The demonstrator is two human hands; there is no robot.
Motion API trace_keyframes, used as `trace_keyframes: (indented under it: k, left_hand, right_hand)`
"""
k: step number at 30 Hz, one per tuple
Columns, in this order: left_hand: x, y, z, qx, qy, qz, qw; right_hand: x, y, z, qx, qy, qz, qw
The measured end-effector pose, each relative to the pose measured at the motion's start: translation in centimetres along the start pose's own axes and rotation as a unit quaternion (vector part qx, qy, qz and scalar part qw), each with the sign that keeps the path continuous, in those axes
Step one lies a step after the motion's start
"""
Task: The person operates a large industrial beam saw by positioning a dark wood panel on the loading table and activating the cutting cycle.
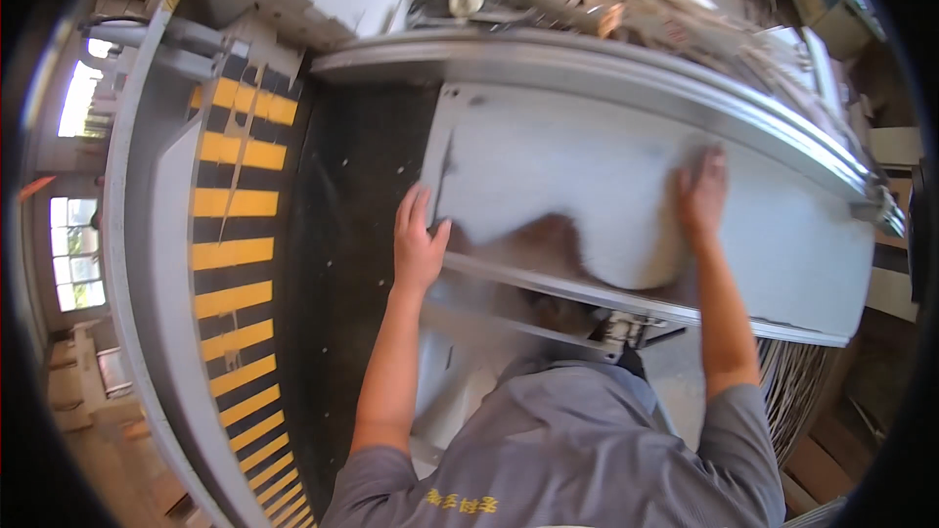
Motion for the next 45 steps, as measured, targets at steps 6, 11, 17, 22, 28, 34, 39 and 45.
trace_keyframes:
  k: [6,11,17,22,28,34,39,45]
  left_hand:
    - [7.7,-14.2,2.4,0.098,0.113,-0.099,0.984]
    - [15.8,-28.8,3.9,0.223,0.138,-0.137,0.955]
    - [30.1,-42.7,2.8,0.303,0.125,-0.118,0.937]
    - [33.3,-46.0,6.3,0.372,0.011,-0.223,0.901]
    - [32.9,-43.3,5.8,0.323,0.111,-0.207,0.917]
    - [28.8,-40.3,2.6,0.238,0.104,-0.209,0.943]
    - [20.8,-34.3,2.1,0.228,0.110,-0.190,0.949]
    - [8.5,-23.5,3.3,0.260,0.080,-0.199,0.942]
  right_hand:
    - [0.9,-0.3,0.4,-0.034,-0.015,-0.024,0.999]
    - [0.5,0.0,0.6,-0.026,-0.041,-0.047,0.998]
    - [-0.1,1.6,1.5,-0.039,-0.063,-0.059,0.996]
    - [0.0,1.9,1.0,-0.077,-0.085,-0.032,0.993]
    - [0.5,1.5,0.7,-0.082,-0.091,-0.048,0.991]
    - [-0.2,2.2,1.6,-0.070,-0.096,-0.040,0.992]
    - [0.4,1.5,1.5,-0.056,-0.081,-0.045,0.994]
    - [0.1,1.4,1.4,-0.054,-0.067,-0.060,0.994]
Point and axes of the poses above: each hand's wrist, its own x-axis towards the middle knuckle, its own z-axis out of the palm, y = z × x, the point moved 2 cm from there along x, towards the middle knuckle, and after that the axes turned 9 degrees about x, right-handed, at the moved point
